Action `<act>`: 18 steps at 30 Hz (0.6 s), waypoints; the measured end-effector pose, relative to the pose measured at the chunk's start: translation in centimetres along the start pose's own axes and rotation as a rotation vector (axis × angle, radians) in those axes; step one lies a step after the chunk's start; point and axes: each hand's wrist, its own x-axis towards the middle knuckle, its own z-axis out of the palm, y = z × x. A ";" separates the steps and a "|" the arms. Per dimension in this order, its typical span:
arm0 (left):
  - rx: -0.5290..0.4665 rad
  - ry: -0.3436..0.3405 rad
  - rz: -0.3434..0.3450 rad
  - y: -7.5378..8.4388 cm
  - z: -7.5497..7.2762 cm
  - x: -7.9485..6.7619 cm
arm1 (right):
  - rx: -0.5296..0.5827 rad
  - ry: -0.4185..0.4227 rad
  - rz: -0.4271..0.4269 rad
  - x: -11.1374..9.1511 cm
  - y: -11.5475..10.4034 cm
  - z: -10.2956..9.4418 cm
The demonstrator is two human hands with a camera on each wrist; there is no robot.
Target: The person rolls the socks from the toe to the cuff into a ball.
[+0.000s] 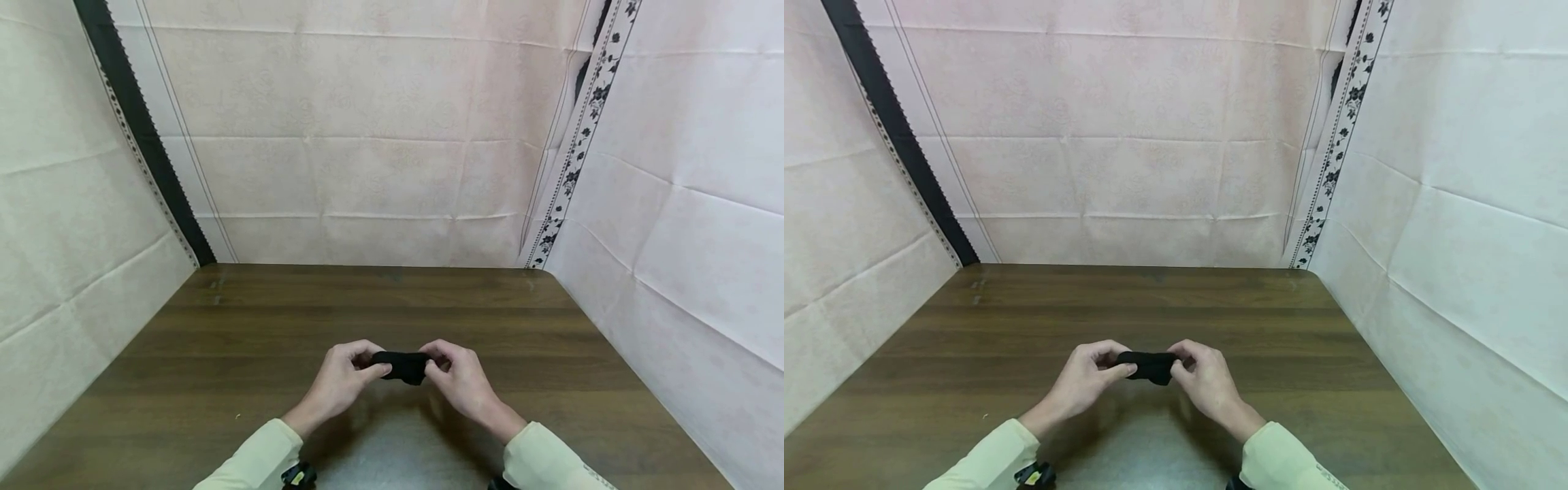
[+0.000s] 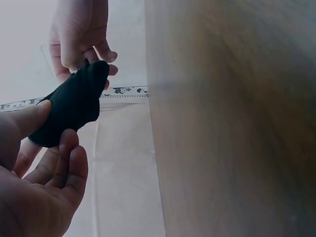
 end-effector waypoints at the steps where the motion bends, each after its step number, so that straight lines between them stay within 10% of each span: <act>1: -0.002 -0.003 0.001 0.0 0.0 0.0 | 0.006 0.001 0.010 0.0 0.0 0.0; 18: -0.017 0.003 0.043 -0.3 -0.2 0.1 | 0.166 -0.034 0.178 0.5 -0.2 -0.3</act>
